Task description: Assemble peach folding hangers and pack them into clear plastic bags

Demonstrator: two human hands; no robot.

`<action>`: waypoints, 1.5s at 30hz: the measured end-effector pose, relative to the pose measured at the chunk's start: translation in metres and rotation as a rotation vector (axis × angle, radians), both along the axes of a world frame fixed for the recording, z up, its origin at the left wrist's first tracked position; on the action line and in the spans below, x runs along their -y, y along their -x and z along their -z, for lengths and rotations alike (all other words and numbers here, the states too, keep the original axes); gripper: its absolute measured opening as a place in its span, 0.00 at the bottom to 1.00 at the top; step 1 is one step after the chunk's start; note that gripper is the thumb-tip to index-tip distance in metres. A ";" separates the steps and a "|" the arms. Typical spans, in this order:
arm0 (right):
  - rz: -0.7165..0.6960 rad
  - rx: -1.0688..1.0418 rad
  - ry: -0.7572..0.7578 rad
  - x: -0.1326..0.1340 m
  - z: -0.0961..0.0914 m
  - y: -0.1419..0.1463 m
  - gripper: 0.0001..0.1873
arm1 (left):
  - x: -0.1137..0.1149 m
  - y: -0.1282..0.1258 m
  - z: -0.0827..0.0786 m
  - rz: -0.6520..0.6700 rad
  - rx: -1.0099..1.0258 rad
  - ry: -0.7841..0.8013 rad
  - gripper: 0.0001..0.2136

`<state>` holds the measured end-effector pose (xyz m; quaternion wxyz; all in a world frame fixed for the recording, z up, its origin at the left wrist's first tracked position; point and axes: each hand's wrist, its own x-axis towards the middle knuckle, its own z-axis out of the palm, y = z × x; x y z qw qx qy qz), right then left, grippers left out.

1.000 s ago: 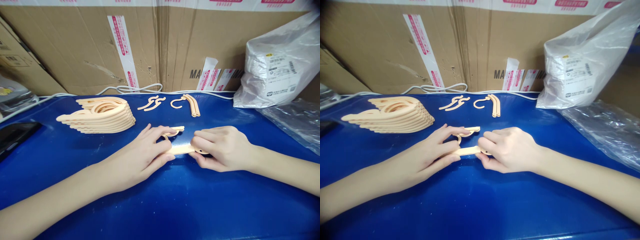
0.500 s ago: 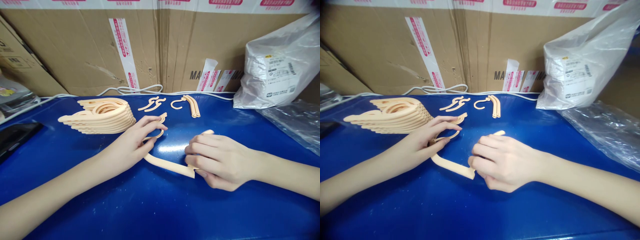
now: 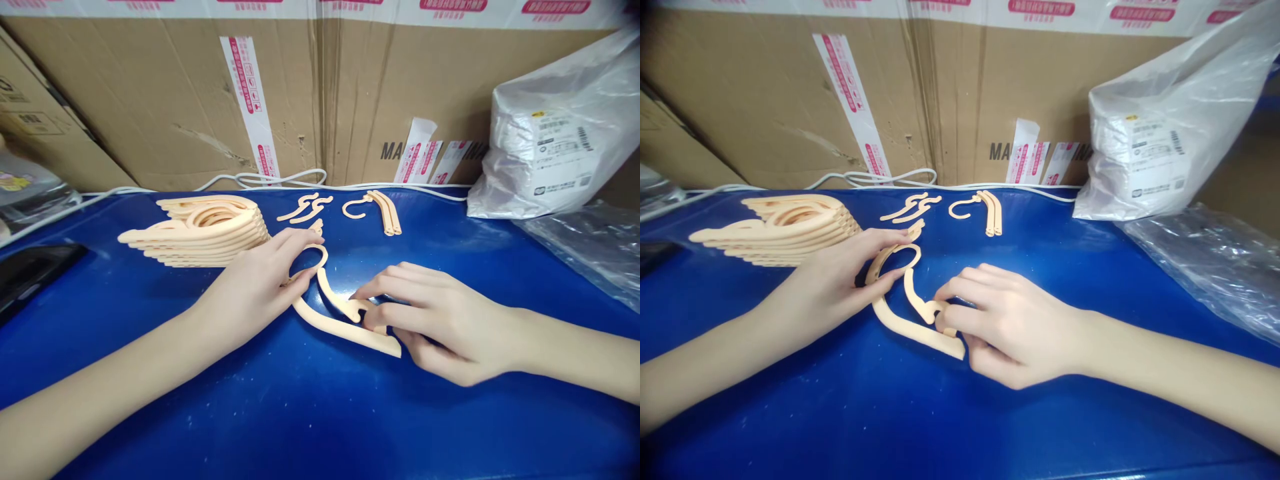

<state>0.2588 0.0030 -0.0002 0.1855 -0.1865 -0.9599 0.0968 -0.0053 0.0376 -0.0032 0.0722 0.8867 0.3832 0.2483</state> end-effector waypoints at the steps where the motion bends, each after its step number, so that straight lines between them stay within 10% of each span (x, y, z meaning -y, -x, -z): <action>1: -0.003 -0.016 0.006 0.001 0.000 0.000 0.08 | 0.001 -0.001 0.000 -0.005 -0.008 -0.003 0.14; 30: 0.033 -0.090 -0.074 -0.003 0.004 0.001 0.06 | 0.000 -0.002 0.001 0.021 0.001 -0.001 0.10; 35: 0.054 -0.095 -0.053 -0.004 0.005 0.000 0.19 | 0.002 -0.001 -0.001 0.010 0.021 0.053 0.09; 45: 0.038 -0.004 -0.298 -0.007 0.009 -0.003 0.22 | -0.004 -0.001 0.000 0.044 -0.007 0.012 0.12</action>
